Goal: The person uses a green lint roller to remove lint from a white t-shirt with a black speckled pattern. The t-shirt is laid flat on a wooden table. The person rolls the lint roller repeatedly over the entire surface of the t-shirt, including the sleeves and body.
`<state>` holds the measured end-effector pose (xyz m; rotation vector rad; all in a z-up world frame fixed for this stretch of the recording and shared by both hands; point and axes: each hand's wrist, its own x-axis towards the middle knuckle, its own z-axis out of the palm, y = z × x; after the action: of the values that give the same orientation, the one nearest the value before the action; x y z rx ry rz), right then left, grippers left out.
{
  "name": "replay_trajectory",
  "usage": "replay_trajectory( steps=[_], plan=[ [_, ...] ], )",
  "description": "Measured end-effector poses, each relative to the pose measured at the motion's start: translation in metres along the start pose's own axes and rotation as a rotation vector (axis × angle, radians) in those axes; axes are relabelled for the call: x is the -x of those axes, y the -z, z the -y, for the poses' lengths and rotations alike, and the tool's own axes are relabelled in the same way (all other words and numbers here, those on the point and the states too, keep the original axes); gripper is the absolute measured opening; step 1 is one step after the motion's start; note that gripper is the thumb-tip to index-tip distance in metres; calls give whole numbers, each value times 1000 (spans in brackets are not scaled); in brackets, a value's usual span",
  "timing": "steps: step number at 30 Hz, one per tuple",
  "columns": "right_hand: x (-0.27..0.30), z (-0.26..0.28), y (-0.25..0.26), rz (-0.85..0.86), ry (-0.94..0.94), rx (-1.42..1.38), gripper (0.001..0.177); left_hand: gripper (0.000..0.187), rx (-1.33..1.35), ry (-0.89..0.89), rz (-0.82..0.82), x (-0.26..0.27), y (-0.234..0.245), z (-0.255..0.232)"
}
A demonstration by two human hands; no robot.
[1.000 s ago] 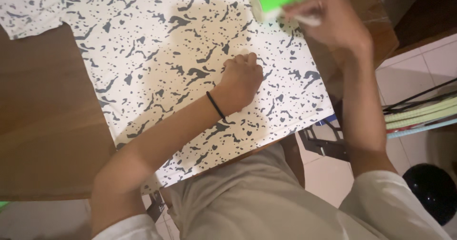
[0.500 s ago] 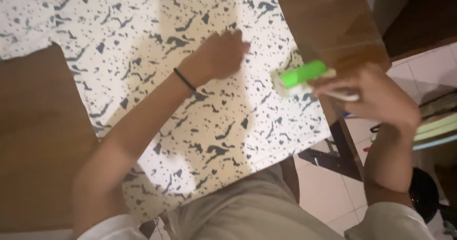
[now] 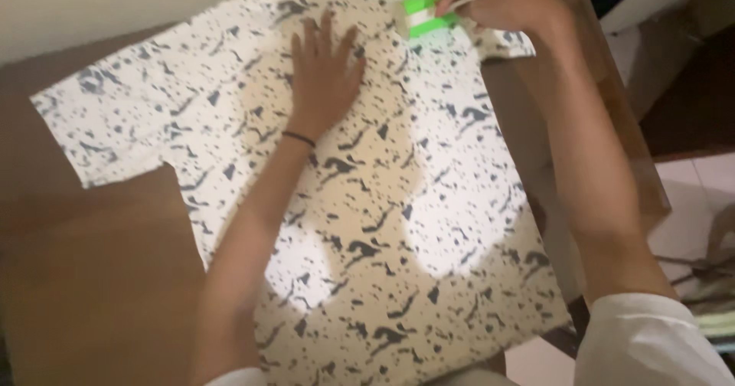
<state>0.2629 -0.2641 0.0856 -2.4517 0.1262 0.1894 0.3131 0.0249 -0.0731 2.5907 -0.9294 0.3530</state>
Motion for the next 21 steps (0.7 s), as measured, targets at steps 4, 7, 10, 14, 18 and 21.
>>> replay_trajectory(
  steps=[4, 7, 10, 14, 18, 21],
  plan=[
    [-60, -1, -13, -100, 131, -20, 41, 56, 11, 28, 18, 0, 10, -7],
    [-77, 2, -20, -129, 218, -8, 38, 57, 22, 34, -25, 0, 8, -8],
    [-58, 4, -22, -95, 328, 20, 31, 57, 27, 19, -84, 5, 2, -5],
    [13, 3, -14, 88, 97, 183, 43, 56, 42, 34, -60, 2, -3, -4],
    [72, 4, -9, 144, 464, 263, 36, 50, 59, 13, -30, -6, -1, 2],
    [99, 15, -10, 205, 472, 301, 39, 39, 145, 37, 54, -17, 6, 19]
  ],
)
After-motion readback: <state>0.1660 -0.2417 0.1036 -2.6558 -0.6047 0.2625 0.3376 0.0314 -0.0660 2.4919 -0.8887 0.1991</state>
